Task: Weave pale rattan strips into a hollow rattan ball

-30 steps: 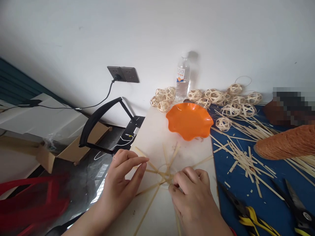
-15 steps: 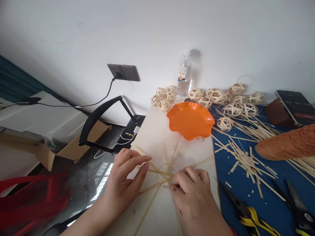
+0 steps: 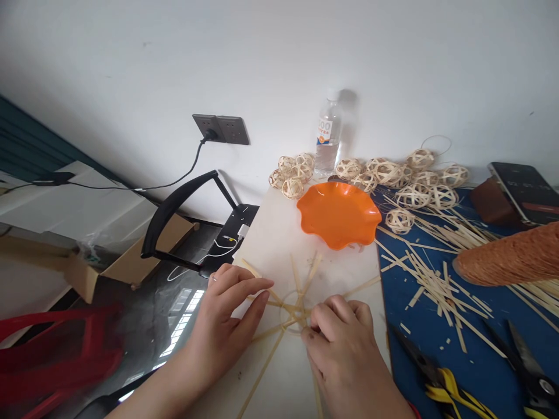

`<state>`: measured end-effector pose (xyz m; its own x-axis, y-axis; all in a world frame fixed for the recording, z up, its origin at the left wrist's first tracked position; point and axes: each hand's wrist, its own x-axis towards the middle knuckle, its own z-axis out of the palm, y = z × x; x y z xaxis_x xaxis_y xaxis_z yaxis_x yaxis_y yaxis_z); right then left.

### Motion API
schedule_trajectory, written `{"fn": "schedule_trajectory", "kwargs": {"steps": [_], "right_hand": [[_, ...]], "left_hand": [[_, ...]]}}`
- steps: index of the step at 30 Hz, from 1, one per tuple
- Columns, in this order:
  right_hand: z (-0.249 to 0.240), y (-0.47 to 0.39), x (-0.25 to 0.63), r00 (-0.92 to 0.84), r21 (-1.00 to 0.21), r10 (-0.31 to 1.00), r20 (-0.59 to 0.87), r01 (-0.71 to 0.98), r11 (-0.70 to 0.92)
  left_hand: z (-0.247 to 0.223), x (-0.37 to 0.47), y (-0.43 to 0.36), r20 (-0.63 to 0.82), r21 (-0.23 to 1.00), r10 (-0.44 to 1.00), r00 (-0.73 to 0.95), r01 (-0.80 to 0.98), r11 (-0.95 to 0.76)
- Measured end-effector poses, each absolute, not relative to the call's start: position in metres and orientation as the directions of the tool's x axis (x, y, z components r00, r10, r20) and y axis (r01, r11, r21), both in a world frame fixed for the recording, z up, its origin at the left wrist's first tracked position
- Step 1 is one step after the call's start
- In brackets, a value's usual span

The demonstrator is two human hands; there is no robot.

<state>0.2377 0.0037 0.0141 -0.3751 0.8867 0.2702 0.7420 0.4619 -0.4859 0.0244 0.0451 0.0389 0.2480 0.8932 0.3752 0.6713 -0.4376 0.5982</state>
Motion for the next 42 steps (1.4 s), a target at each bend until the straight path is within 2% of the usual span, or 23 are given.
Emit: {"fn": "schedule_trajectory", "kwargs": {"steps": [12, 21, 29, 42], "right_hand": [[0.017, 0.004, 0.236, -0.365, -0.511, 0.894, 0.259, 0.734, 0.447], [0.017, 0.004, 0.235, -0.362, -0.512, 0.869, 0.337, 0.704, 0.492], [0.028, -0.003, 0.239, -0.346, -0.509, 0.850, 0.397, 0.688, 0.517], [0.036, -0.003, 0.240, -0.320, -0.566, 0.861, 0.396, 0.653, 0.503]], "left_hand": [[0.034, 0.027, 0.043, 0.362, 0.606, 0.882, 0.303, 0.642, -0.469], [0.036, 0.029, 0.038, 0.351, 0.570, 0.854, 0.385, 0.636, -0.521], [0.052, 0.031, 0.027, 0.298, 0.556, 0.750, 0.591, 0.531, -0.640], [0.050, 0.034, 0.027, 0.358, 0.551, 0.753, 0.552, 0.527, -0.648]]}}
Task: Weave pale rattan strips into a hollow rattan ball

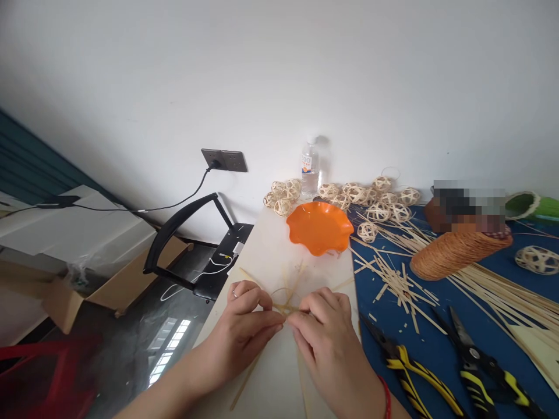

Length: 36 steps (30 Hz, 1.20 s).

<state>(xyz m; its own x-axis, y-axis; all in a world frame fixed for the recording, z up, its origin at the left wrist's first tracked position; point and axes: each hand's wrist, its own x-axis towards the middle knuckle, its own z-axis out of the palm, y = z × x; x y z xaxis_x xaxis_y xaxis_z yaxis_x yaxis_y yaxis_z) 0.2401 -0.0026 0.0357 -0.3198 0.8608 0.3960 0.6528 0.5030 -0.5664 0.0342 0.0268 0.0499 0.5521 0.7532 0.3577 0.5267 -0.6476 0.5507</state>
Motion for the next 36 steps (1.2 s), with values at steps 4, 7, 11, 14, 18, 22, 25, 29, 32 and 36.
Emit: {"fn": "schedule_trajectory", "kwargs": {"steps": [4, 7, 11, 14, 18, 22, 25, 29, 32, 36], "right_hand": [[0.034, -0.002, 0.241, -0.303, -0.581, 0.860, 0.410, 0.641, 0.502], [0.033, -0.002, 0.241, -0.292, -0.572, 0.851, 0.437, 0.640, 0.513], [0.034, -0.003, 0.240, -0.274, -0.543, 0.831, 0.485, 0.650, 0.531], [0.037, -0.005, 0.239, -0.262, -0.514, 0.811, 0.522, 0.662, 0.545], [0.041, -0.007, 0.237, -0.259, -0.490, 0.795, 0.548, 0.671, 0.557], [0.042, -0.007, 0.236, -0.252, -0.521, 0.814, 0.523, 0.662, 0.540], [0.042, -0.007, 0.235, -0.246, -0.547, 0.828, 0.503, 0.651, 0.526], [0.044, -0.008, 0.234, -0.261, -0.564, 0.850, 0.458, 0.653, 0.505], [0.045, -0.009, 0.234, -0.281, -0.561, 0.861, 0.425, 0.664, 0.494], [0.045, -0.008, 0.235, -0.295, -0.559, 0.863, 0.411, 0.666, 0.494]], "left_hand": [[0.050, 0.035, 0.028, 0.393, 0.534, 0.747, 0.537, 0.528, -0.661], [0.049, 0.035, 0.028, 0.417, 0.524, 0.742, 0.524, 0.528, -0.668], [0.049, 0.034, 0.028, 0.438, 0.512, 0.738, 0.514, 0.532, -0.674], [0.049, 0.035, 0.027, 0.474, 0.495, 0.729, 0.494, 0.535, -0.685], [0.049, 0.036, 0.025, 0.518, 0.472, 0.713, 0.473, 0.537, -0.699], [0.048, 0.036, 0.025, 0.526, 0.465, 0.707, 0.473, 0.537, -0.704], [0.047, 0.037, 0.024, 0.530, 0.464, 0.703, 0.473, 0.532, -0.708], [0.048, 0.039, 0.023, 0.524, 0.455, 0.699, 0.487, 0.533, -0.713], [0.050, 0.040, 0.022, 0.510, 0.451, 0.696, 0.505, 0.532, -0.717], [0.050, 0.040, 0.021, 0.518, 0.438, 0.694, 0.500, 0.541, -0.718]]}}
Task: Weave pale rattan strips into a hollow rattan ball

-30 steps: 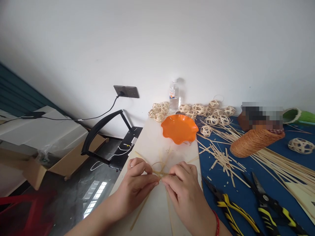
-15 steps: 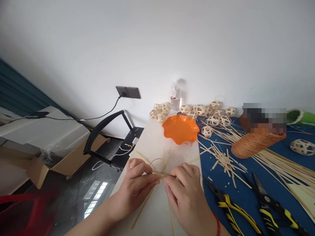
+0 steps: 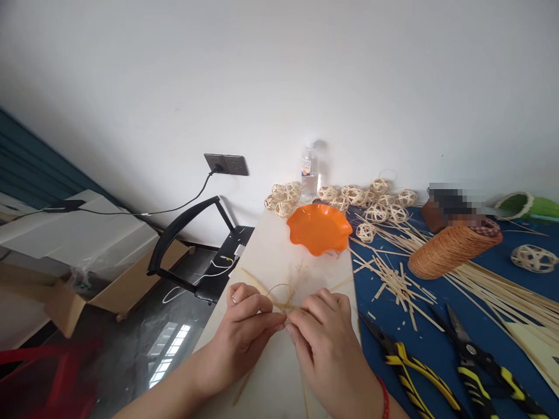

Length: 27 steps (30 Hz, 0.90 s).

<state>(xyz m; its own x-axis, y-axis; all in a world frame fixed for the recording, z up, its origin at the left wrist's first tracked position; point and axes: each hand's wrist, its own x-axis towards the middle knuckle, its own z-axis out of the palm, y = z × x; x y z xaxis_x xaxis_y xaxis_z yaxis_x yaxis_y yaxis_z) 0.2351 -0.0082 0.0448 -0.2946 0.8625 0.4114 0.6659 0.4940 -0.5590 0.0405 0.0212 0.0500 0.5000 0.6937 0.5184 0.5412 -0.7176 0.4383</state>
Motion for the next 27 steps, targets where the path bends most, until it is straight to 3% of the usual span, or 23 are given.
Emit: {"fn": "schedule_trajectory", "kwargs": {"steps": [14, 27], "right_hand": [[0.032, -0.006, 0.234, -0.299, -0.570, 0.883, 0.362, 0.678, 0.464], [0.035, -0.006, 0.235, -0.314, -0.454, 0.858, 0.408, 0.745, 0.489]], "left_hand": [[0.049, 0.041, 0.019, 0.451, 0.337, 0.695, 0.560, 0.614, -0.714], [0.055, 0.041, 0.020, 0.439, 0.287, 0.646, 0.625, 0.584, -0.759]]}}
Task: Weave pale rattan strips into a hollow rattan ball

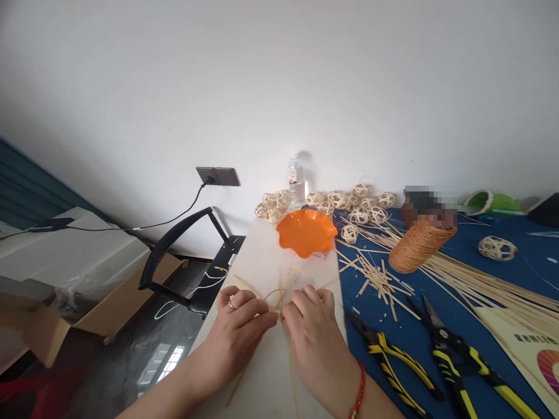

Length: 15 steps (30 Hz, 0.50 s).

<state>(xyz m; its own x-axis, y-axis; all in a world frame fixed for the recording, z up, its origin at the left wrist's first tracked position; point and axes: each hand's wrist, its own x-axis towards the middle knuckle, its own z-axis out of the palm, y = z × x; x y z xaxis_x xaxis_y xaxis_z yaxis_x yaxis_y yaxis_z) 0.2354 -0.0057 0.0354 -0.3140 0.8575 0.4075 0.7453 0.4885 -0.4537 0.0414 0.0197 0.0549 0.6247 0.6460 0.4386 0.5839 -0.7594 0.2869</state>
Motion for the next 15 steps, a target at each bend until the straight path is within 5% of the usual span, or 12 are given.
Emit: {"fn": "schedule_trajectory", "kwargs": {"steps": [15], "right_hand": [[0.052, -0.004, 0.243, -0.349, -0.273, 0.799, 0.489, 0.809, 0.520]], "left_hand": [[0.062, 0.063, 0.027, 0.364, 0.462, 0.798, 0.480, 0.651, -0.602]]}}
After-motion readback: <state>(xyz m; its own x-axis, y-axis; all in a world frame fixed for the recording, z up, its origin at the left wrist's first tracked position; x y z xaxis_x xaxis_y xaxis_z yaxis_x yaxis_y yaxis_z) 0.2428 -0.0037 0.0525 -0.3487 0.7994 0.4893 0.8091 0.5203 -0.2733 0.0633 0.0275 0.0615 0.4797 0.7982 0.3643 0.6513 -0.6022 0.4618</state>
